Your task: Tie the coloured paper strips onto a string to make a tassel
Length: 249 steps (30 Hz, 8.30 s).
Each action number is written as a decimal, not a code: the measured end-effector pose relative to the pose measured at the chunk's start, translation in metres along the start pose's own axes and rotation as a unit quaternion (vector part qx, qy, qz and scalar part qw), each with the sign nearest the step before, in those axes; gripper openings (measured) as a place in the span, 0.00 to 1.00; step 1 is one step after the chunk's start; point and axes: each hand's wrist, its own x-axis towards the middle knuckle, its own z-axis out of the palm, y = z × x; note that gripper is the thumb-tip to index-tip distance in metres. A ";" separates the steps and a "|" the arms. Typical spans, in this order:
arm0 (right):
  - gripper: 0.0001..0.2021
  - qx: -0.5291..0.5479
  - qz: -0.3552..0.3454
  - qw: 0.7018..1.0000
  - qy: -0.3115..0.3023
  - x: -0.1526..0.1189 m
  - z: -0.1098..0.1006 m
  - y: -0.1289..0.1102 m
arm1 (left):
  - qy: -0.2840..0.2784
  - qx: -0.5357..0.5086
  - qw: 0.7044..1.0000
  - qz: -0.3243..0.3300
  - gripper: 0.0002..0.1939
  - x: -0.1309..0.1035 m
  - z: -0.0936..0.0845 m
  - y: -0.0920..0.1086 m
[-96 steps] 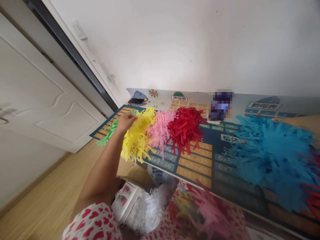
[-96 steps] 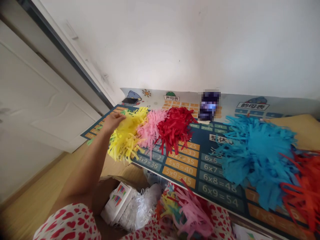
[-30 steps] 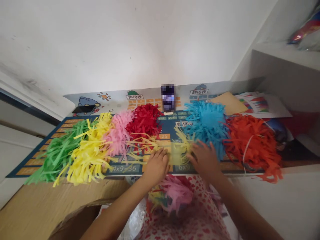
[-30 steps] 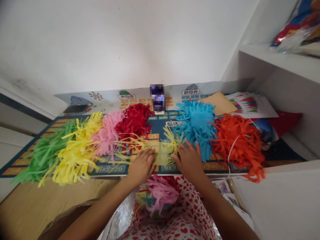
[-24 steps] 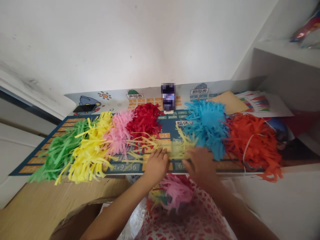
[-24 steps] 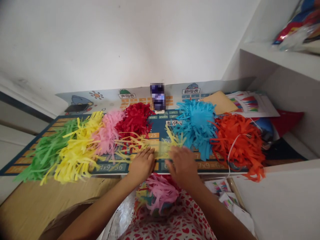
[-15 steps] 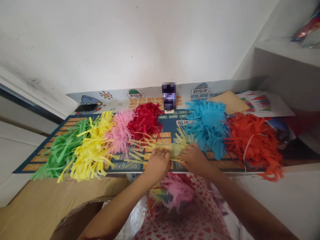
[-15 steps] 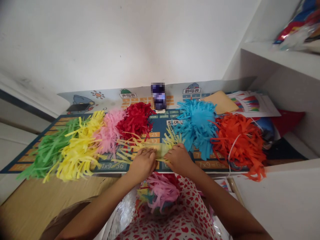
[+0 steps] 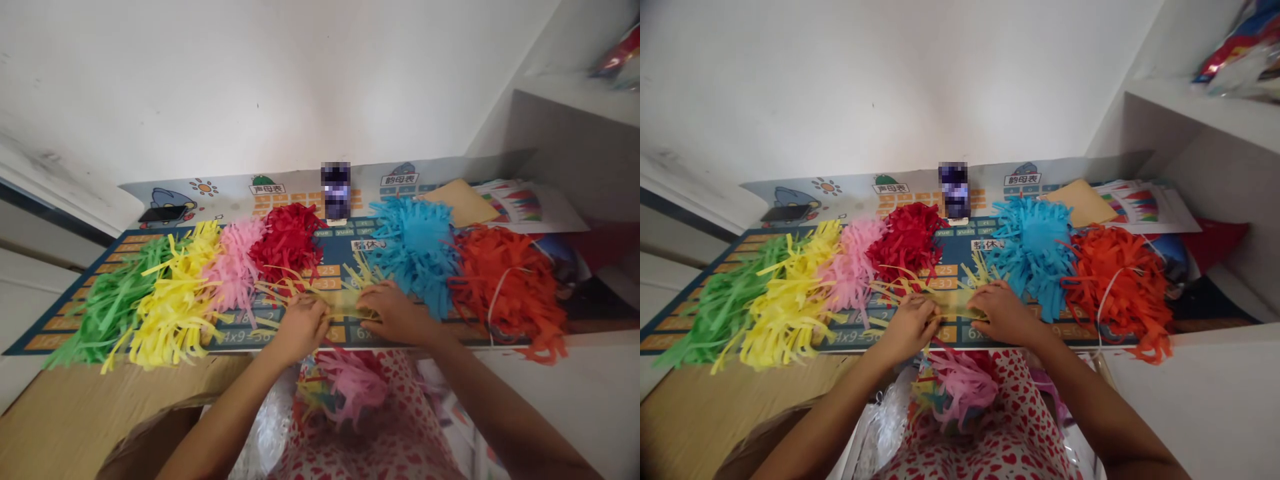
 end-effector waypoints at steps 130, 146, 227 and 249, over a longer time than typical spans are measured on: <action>0.04 -0.022 0.160 0.986 0.032 0.045 0.019 0.033 | -0.036 0.101 0.987 -0.123 0.08 0.039 0.006 -0.026; 0.05 -0.043 -0.062 0.995 0.068 0.042 0.017 0.039 | -0.013 0.164 0.982 0.093 0.09 0.037 0.003 -0.012; 0.07 -0.194 -0.158 0.959 0.135 0.039 0.019 0.035 | 0.019 0.226 0.960 0.167 0.07 0.052 0.027 -0.008; 0.06 0.016 0.012 0.995 0.098 0.024 0.026 0.062 | 0.079 -0.049 0.995 0.020 0.13 0.014 0.024 -0.046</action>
